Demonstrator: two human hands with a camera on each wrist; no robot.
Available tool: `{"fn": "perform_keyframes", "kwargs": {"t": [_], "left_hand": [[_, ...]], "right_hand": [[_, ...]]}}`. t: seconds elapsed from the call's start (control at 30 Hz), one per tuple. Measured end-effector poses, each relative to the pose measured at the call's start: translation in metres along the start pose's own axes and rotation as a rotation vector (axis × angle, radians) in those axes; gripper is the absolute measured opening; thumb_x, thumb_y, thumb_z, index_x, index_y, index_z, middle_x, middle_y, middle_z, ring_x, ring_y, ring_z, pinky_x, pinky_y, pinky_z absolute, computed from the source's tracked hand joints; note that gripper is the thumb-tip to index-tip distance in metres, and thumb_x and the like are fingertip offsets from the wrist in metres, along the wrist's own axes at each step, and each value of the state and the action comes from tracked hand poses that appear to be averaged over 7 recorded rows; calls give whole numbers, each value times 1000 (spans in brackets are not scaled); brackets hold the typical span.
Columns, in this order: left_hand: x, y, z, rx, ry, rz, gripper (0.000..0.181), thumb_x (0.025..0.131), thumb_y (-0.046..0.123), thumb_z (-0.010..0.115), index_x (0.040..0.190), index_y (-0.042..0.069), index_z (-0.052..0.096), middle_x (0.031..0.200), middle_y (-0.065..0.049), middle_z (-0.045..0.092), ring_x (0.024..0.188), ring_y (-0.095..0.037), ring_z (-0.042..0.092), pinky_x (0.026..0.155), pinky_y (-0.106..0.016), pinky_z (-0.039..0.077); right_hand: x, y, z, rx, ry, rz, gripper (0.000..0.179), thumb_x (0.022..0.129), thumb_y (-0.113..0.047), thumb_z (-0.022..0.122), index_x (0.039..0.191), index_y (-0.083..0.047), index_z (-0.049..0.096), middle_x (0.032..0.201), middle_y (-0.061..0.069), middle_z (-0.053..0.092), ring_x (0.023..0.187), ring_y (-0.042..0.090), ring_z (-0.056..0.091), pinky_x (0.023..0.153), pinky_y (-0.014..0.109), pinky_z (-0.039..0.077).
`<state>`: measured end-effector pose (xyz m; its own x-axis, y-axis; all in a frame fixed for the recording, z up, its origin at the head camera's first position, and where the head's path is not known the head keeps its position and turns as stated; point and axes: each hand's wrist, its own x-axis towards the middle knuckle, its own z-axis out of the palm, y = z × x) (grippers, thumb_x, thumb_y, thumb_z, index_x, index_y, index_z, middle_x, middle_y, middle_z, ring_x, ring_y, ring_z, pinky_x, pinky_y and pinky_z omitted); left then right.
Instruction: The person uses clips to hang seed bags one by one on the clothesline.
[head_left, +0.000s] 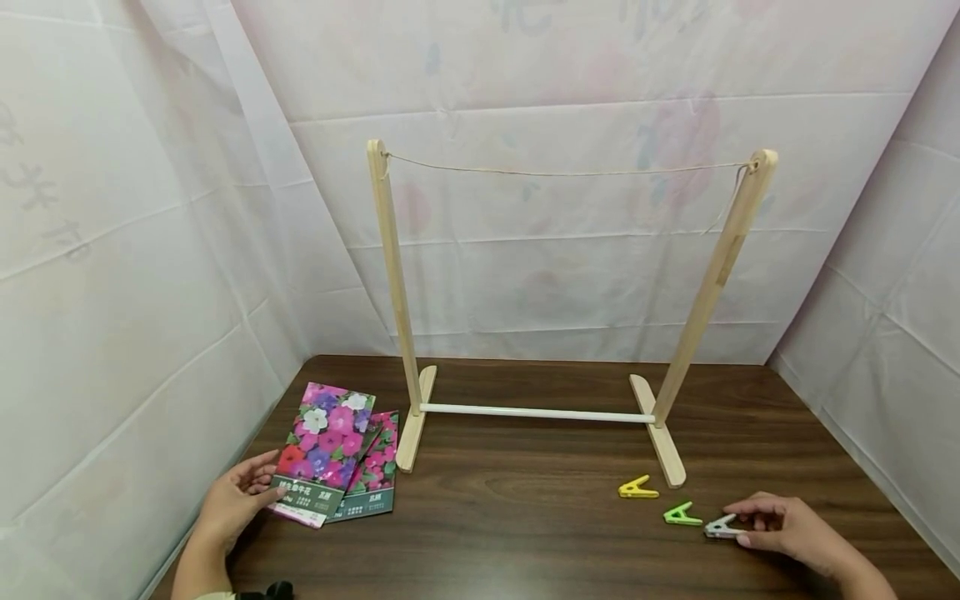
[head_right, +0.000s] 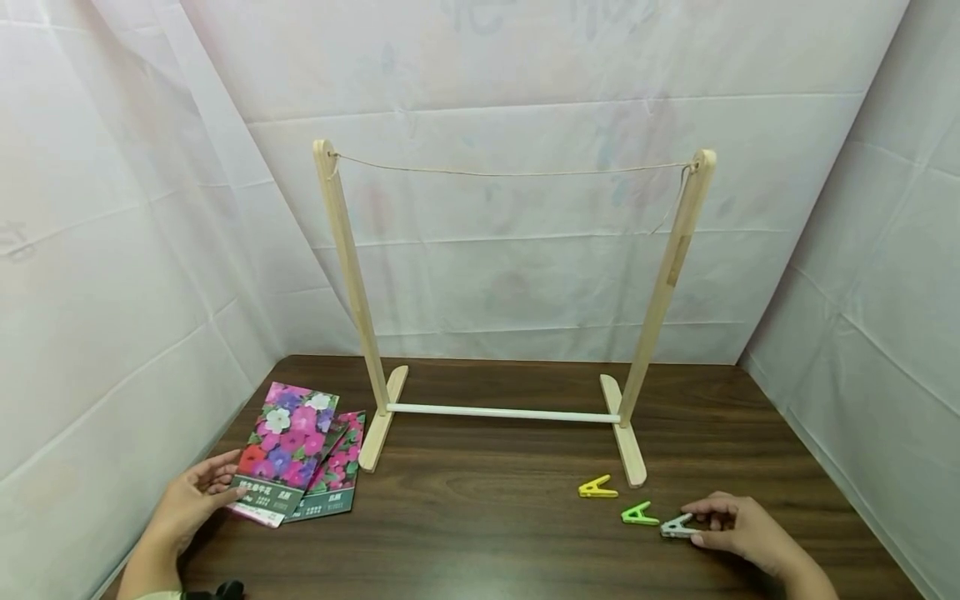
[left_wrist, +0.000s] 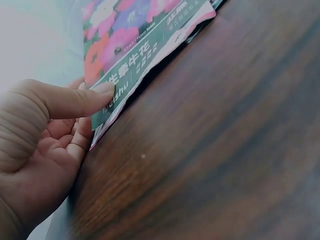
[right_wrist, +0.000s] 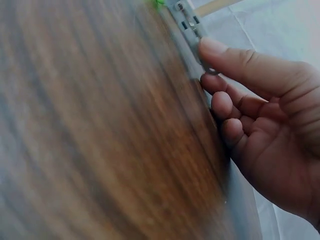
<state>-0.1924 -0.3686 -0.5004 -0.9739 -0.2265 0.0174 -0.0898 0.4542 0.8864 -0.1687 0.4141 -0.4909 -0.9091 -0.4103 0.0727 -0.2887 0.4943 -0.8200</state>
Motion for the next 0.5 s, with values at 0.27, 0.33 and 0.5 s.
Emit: {"fn": "perform_keyframes", "kwargs": {"t": [0.27,0.33,0.5], "left_hand": [[-2,0,-5,-32,2,10,47,86,1,72,127,-15,54,91,7,63,82,0,54,70,-18,52],[-2,1,-6,-67,-6,10,40,87,3,73,121,-14,59,88,12,64,81,0,55,70,-19,53],[-1,1,-9,-190,-60,-10,18,88,5,72,106,4,73,87,15,66,81,0,57,70,-18,52]], "right_hand": [[-2,-11,-4,62,70,183,32,90,-6,69,111,18,62,94,-10,70,81,3,63,65,24,54],[0,-15,-2,50,93,172,33,91,-6,68,112,18,61,94,-11,70,82,3,63,66,24,54],[6,-27,7,21,163,165,33,92,-9,67,114,15,62,96,-6,71,82,4,63,66,25,54]]}}
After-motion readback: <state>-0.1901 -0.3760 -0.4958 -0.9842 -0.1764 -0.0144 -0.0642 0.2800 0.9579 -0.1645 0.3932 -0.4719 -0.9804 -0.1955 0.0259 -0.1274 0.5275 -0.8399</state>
